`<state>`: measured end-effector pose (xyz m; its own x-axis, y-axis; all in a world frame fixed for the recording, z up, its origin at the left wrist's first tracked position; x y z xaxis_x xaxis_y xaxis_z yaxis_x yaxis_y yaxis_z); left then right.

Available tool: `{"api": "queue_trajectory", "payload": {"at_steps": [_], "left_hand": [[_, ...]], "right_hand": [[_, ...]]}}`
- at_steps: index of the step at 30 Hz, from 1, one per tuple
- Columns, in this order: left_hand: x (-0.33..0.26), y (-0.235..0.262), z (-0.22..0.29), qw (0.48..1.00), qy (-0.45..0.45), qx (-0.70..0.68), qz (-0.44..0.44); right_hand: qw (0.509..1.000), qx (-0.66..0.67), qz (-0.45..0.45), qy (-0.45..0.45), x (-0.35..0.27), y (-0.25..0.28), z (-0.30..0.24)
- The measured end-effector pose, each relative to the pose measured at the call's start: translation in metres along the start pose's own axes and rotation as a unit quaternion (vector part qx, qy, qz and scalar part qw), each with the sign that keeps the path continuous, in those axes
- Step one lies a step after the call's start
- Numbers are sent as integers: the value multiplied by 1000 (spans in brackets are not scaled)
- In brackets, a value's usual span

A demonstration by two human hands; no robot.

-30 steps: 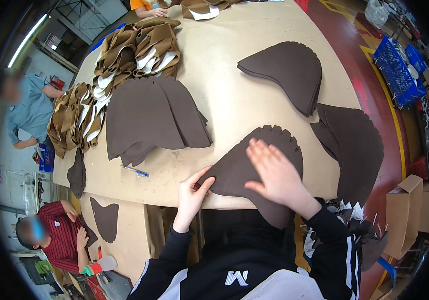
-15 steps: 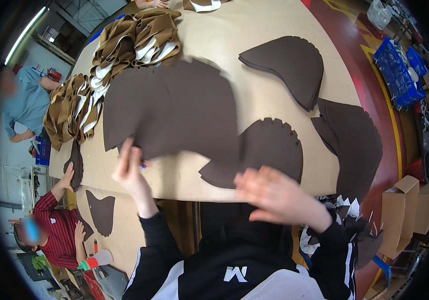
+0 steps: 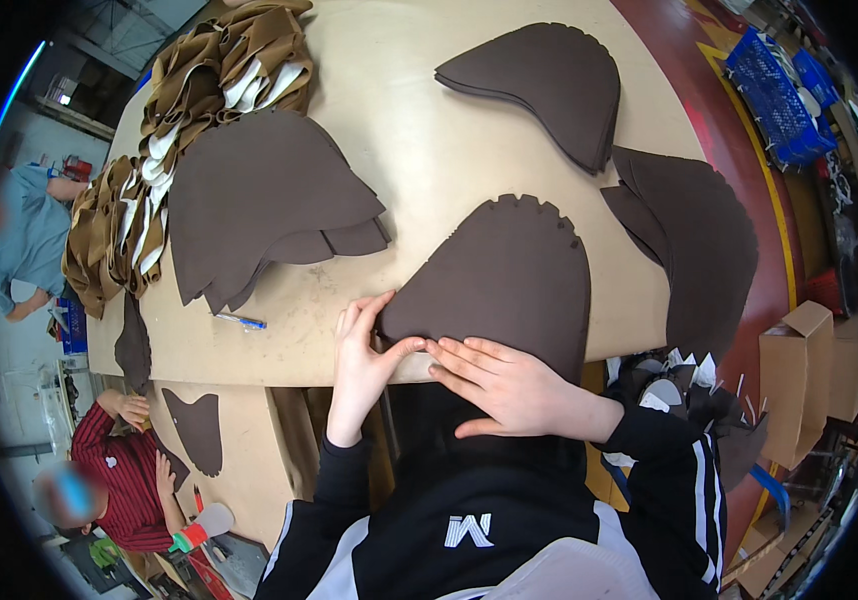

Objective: The person repeatedly picks up dark brown fabric pieces from a table and stacks them into neat piles. They smooth each piece before placing it on top of the stack. The person also moves stacks of fabric pieces around the table to organize them.

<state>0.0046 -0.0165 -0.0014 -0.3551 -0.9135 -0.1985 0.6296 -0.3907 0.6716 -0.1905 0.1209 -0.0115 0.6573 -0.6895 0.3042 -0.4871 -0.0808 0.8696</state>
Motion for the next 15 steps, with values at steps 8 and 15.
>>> {"api": "queue_trajectory", "payload": {"at_steps": [8, 15], "left_hand": [[9, -9, -1, 990, -2, -124, 61], [-2, -10, 8, 983, -109, -95, 115]], "right_hand": [[964, -126, 106, -210, -30, 50, 37], [992, -75, 4, -97, -13, 11, -6]]}}
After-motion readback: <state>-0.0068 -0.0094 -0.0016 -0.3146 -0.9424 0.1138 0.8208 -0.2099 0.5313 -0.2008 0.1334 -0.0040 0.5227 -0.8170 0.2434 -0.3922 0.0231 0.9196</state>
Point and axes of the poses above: each hand's wrist, its own x-axis towards the middle knuckle, its own y-axis out of the back of the hand, z = x × y, the point moved 1 cm from there along x, towards the middle knuckle, and after that the axes turned 15 degrees about y, right-handed, at the moved point
